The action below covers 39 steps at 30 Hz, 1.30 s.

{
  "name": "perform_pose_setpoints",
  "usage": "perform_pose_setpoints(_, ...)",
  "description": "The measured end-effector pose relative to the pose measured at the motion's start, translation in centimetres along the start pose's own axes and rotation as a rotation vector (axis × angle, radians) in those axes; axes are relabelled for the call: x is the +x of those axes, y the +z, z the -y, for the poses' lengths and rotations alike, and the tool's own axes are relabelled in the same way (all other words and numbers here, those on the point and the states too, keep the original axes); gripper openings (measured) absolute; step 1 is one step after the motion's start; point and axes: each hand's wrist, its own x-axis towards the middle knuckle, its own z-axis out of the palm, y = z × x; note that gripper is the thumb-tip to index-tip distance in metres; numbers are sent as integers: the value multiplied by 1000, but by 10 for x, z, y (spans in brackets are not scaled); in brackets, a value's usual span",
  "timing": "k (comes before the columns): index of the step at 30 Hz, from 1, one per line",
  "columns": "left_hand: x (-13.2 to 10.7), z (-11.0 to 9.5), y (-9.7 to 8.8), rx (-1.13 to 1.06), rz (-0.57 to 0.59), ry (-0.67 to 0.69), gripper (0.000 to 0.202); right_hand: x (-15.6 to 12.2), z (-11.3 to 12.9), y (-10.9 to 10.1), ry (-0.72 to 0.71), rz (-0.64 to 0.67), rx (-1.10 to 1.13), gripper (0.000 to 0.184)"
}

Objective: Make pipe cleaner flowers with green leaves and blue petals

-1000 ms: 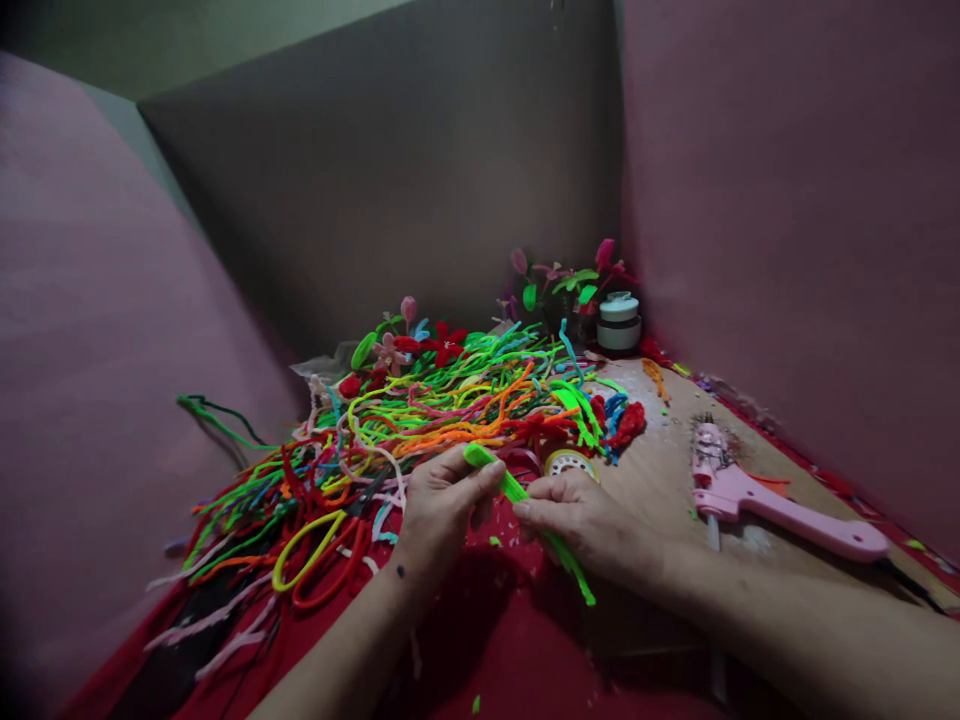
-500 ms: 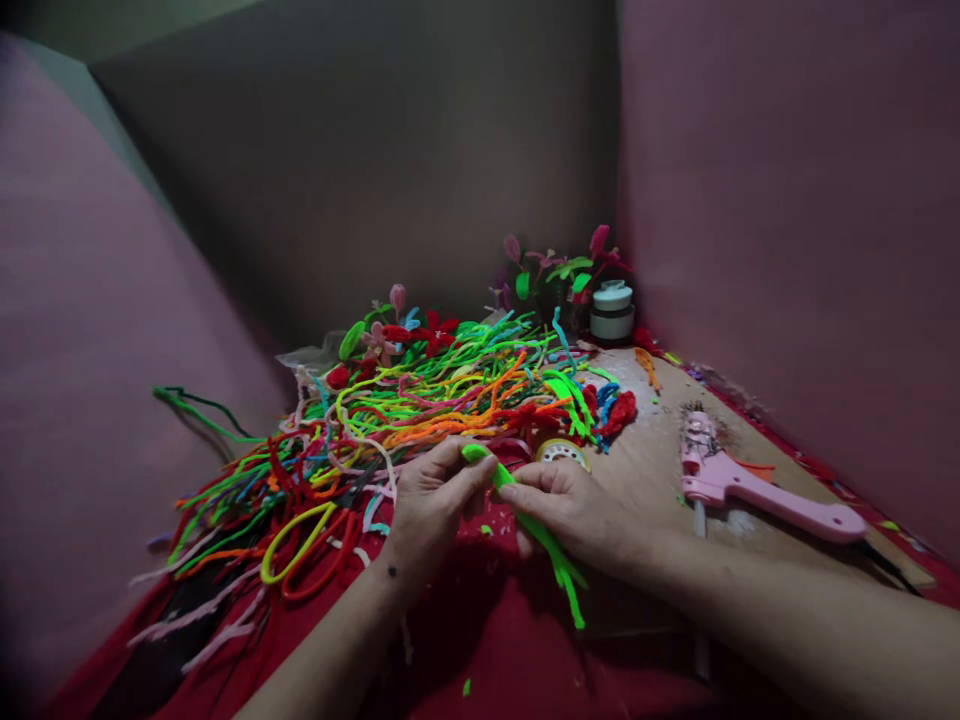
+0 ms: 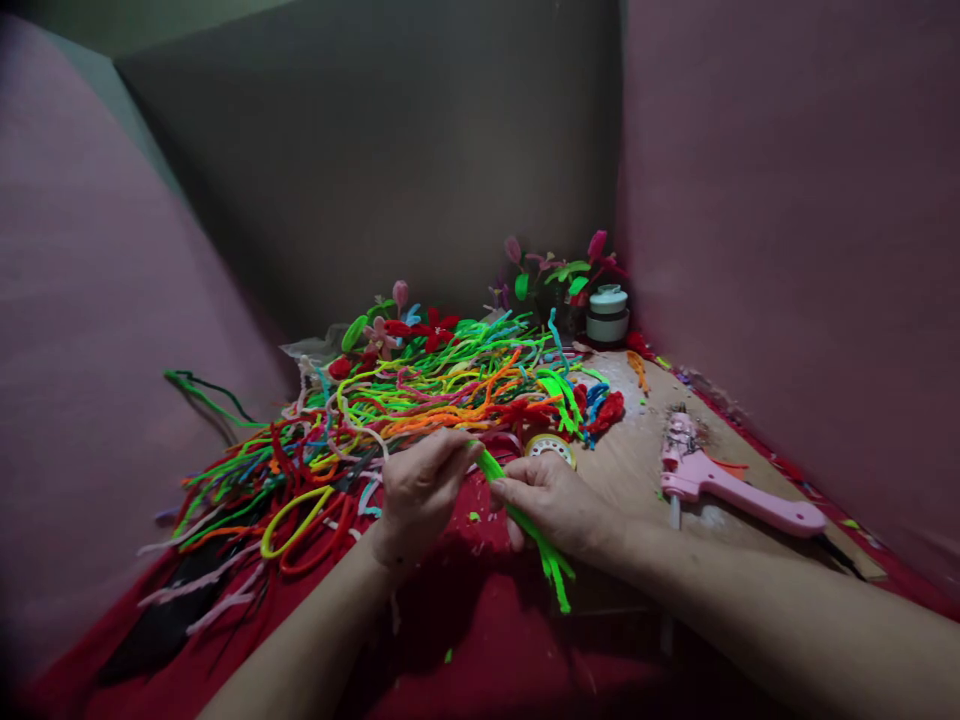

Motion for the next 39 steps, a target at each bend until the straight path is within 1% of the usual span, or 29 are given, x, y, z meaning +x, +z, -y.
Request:
perform_pose_setpoints(2, 3, -3, 2, -146, -40, -119, 12, 0, -1, 0, -22, -13, 6, 36)
perform_pose_setpoints(4, 7, -4, 3, -336, -53, -243, 15, 2, -5, -1, -42, -45, 38, 36)
perform_pose_setpoints(7, 12, -1, 3, -516, -43, -363, 23, 6, -12, -1, -82, -124, 184, 35)
perform_pose_setpoints(9, 12, 2, 3, -554, 38, -443, 27, 9, -15, -3, -112, -166, 330, 31)
perform_pose_setpoints(12, 9, 2, 5, -581, 269, -545, 29, 12, -17, -5, -181, -200, 507, 27)
perform_pose_setpoints(15, 3, -4, 13, -609, 468, -584, 29, 16, -20, -8, -249, -279, 516, 26)
perform_pose_setpoints(16, 1, -6, 15, -619, 511, -598, 29, 17, -23, -8, -247, -290, 503, 27)
perform_pose_setpoints(18, -2, -8, 20, -612, 542, -629, 31, 20, -28, -8, -219, -267, 513, 28)
perform_pose_setpoints(20, -5, -8, 24, -571, 527, -628, 36, 22, -32, -6, -195, -215, 567, 27)
perform_pose_setpoints(22, -6, -7, 25, -556, 486, -600, 38, 23, -33, -5, -185, -165, 636, 25)
perform_pose_setpoints(25, -5, -7, 23, -598, 435, -580, 34, 22, -27, -5, -163, -107, 713, 21)
perform_pose_setpoints(26, -4, -7, 22, -589, 422, -580, 33, 21, -24, -7, -159, -116, 727, 22)
perform_pose_setpoints(28, -3, -8, 20, -506, 407, -562, 32, 22, -19, -12, -165, -198, 710, 21)
perform_pose_setpoints(30, -2, -10, 18, -387, 395, -516, 32, 23, -17, -19, -191, -303, 635, 20)
perform_pose_setpoints(32, -1, -12, 16, -322, 401, -491, 32, 24, -16, -24, -217, -360, 542, 21)
perform_pose_setpoints(35, 0, -16, 14, -362, 397, -524, 27, 24, -16, -27, -242, -387, 414, 20)
perform_pose_setpoints(37, 1, -18, 14, -439, 346, -561, 18, 23, -15, -26, -266, -408, 327, 17)
perform_pose_setpoints(39, 1, -17, 16, -487, 296, -585, 14, 23, -15, -25, -292, -421, 261, 13)
